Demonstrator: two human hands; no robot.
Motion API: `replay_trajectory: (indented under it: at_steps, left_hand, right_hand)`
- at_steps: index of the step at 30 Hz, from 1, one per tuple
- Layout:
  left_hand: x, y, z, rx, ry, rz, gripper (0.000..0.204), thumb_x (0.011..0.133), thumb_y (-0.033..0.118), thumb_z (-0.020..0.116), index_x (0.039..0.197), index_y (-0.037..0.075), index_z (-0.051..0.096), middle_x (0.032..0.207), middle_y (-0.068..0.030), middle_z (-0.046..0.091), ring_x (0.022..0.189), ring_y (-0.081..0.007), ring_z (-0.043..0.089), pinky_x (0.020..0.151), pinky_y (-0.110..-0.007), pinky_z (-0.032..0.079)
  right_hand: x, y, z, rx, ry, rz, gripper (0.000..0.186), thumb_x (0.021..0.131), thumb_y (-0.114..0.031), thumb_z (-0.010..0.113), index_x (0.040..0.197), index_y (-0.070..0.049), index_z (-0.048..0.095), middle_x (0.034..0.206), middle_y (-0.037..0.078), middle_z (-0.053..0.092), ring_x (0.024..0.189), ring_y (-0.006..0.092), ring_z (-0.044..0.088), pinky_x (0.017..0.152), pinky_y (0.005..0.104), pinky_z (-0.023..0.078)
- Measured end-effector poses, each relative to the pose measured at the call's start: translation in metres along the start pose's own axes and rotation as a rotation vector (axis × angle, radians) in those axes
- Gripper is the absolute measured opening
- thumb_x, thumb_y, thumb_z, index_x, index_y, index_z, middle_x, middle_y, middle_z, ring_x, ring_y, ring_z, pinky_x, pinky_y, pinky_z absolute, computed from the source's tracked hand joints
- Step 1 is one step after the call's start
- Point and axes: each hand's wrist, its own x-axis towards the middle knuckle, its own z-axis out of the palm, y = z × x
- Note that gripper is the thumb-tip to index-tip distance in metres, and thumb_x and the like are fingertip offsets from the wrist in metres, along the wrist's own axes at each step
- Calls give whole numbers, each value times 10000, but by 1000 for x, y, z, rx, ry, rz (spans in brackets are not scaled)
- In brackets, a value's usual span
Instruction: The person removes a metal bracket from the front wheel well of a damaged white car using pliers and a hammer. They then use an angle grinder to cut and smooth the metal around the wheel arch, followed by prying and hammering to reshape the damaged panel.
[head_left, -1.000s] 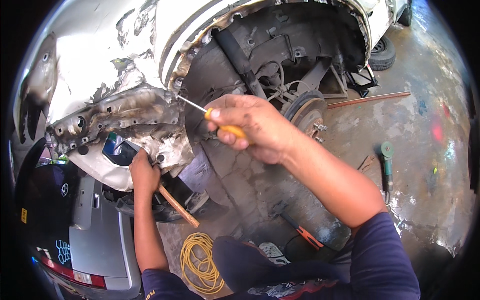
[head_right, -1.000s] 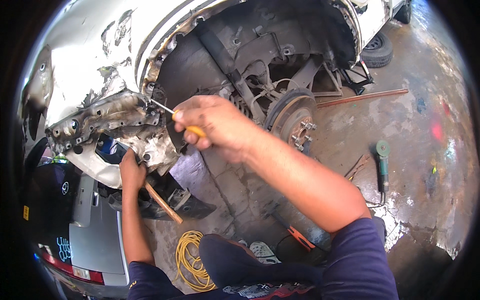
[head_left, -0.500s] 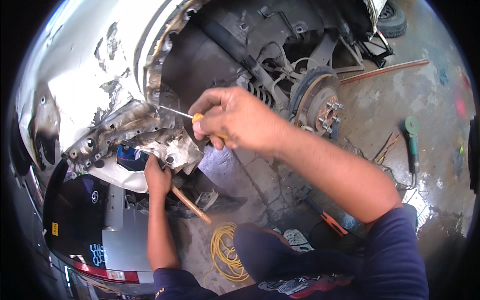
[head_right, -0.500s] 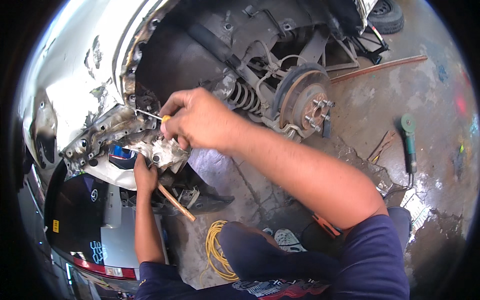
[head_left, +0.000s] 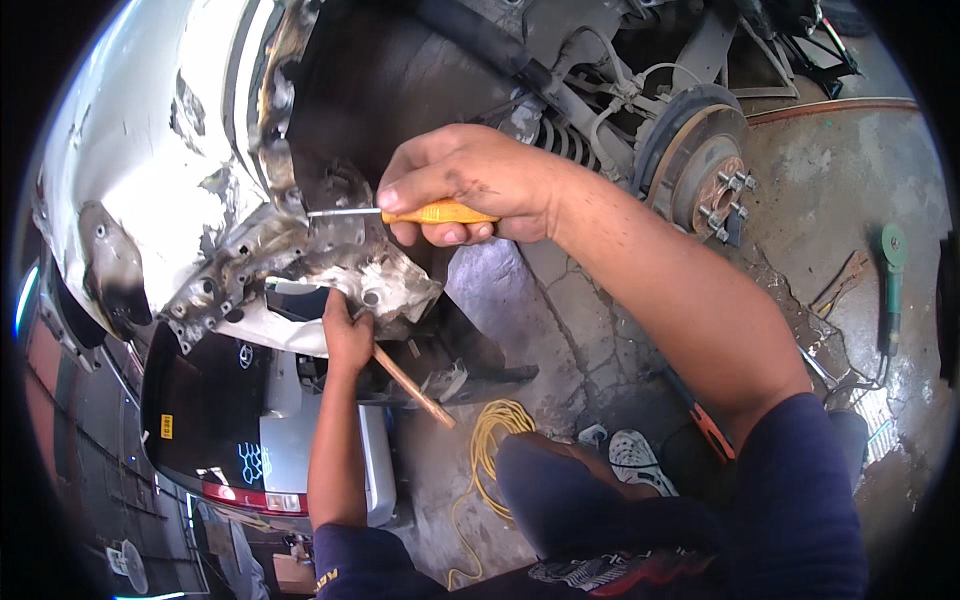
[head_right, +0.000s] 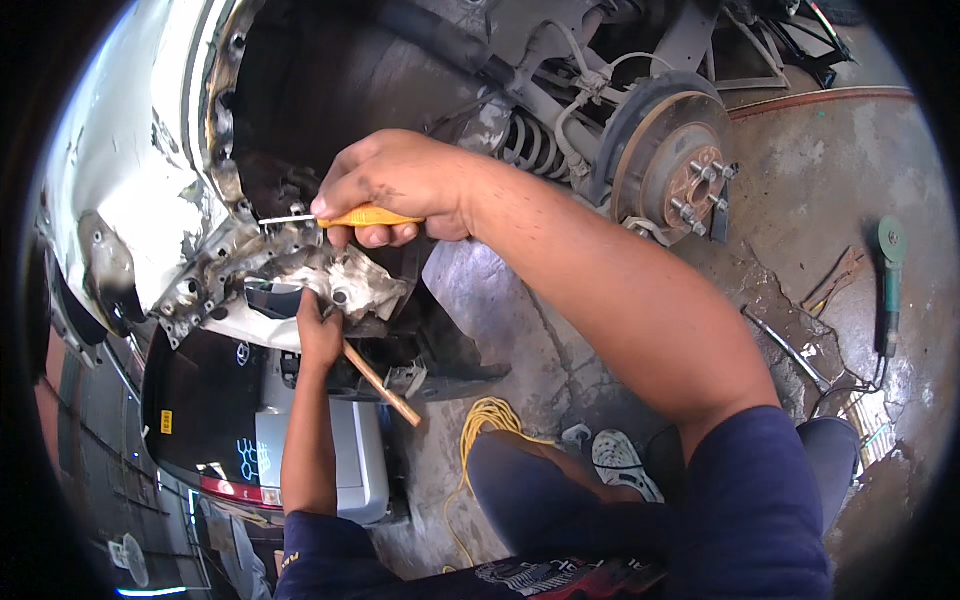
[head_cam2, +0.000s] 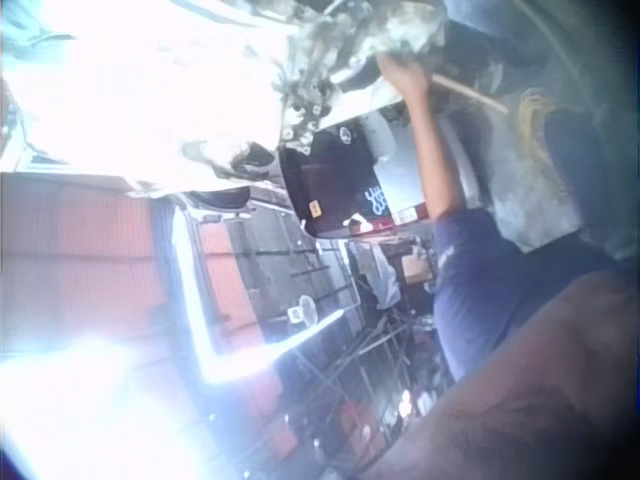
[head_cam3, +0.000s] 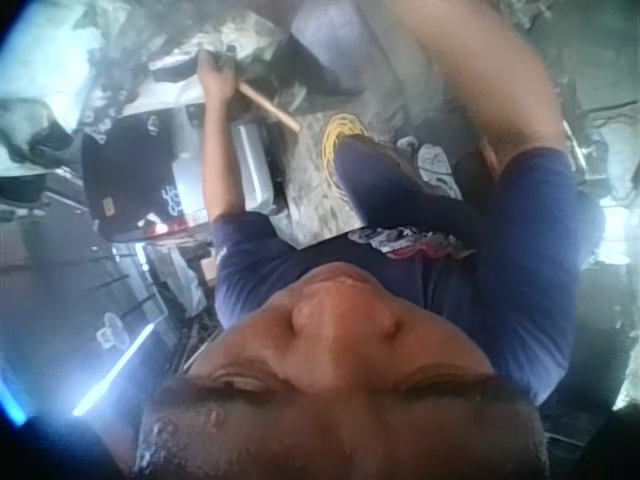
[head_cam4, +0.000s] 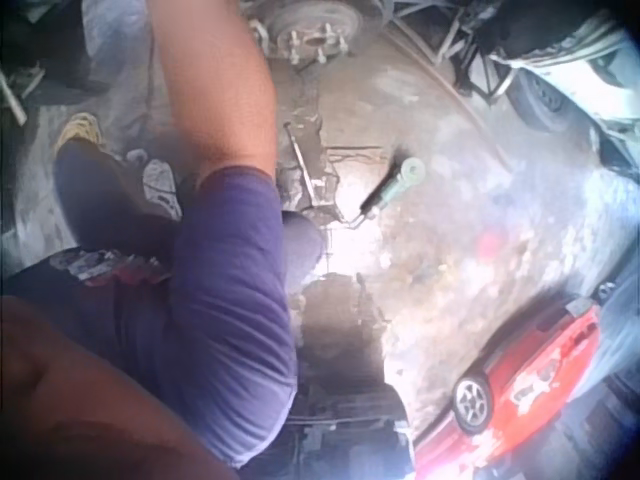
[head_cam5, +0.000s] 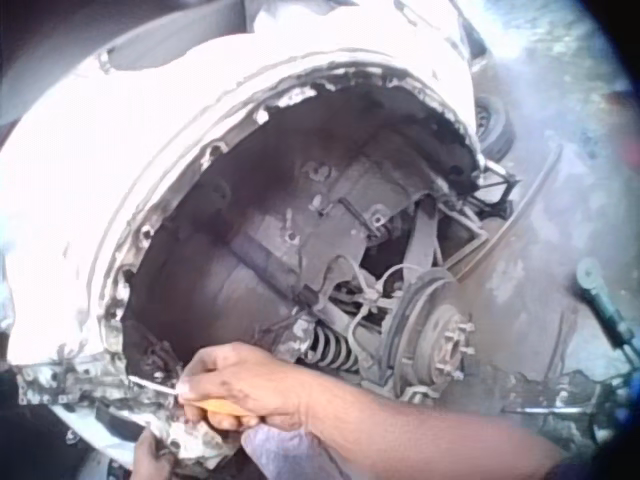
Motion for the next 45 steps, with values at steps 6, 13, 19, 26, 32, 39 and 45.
replay_trajectory:
  at_steps: [6, 13, 19, 26, 32, 39, 45]
  left_hand:
    - [-7, -4, 3, -20, 60, 44, 465, 823, -33, 625, 1288, -42, 623, 1167, -267, 720, 1111, -388, 715, 969, -453, 542]
    - [-2, 8, 6, -63, 30, -43, 487, 891, 99, 635, 1370, 10, 659, 1300, -212, 726, 1147, -329, 717, 1040, -426, 532]
    - [-10, -13, 9, -161, 78, 71, 534, 804, -72, 627, 1337, -52, 591, 1185, -241, 713, 1108, -377, 704, 1012, -436, 529]
    - [2, 9, -1, -77, 45, 16, 385, 786, -23, 683, 1162, -52, 611, 1069, -276, 705, 1047, -473, 695, 957, -481, 536]
    - [-7, 2, 4, -8, 92, 7, 396, 780, 33, 718, 1156, -21, 607, 1101, -286, 689, 1102, -524, 648, 979, -566, 498]
    - [-3, 3, 6, -27, 114, -16, 368, 787, 69, 748, 1115, -22, 610, 1107, -282, 699, 1118, -511, 648, 979, -579, 490]
    - [-4, 16, 1, 40, 120, 7, 379, 788, 72, 748, 1129, -28, 614, 1125, -285, 704, 1129, -509, 646, 981, -580, 488]
  right_hand:
    - [-13, 25, 88, -20, 417, -51, 216, 1021, -167, 709, 1095, -1, 594, 845, 92, 666, 598, 93, 565, 462, 266, 433]
    - [-20, 35, 144, 40, 590, -208, 201, 1048, -127, 666, 1089, 40, 561, 899, 126, 680, 744, 175, 672, 659, 362, 557]
    - [-9, 2, 28, 9, 104, 24, 195, 965, -140, 756, 1018, 2, 633, 829, 94, 701, 554, 74, 551, 428, 228, 368]
    - [13, -6, -9, 38, -61, 62, 237, 981, -185, 792, 1055, -14, 646, 855, 119, 716, 509, 68, 543, 372, 211, 341]
    - [-15, 25, 75, 410, 274, 53, 215, 1025, -173, 738, 1093, -62, 567, 895, 100, 653, 585, 100, 542, 425, 228, 370]
    - [-20, 13, 121, 338, 399, 47, 187, 1048, -116, 658, 1132, -51, 503, 926, 110, 623, 644, 134, 569, 456, 261, 411]
    - [-17, 6, 116, -42, 397, 36, 280, 1025, -157, 717, 1139, 23, 536, 843, 96, 651, 569, 117, 595, 444, 281, 458]
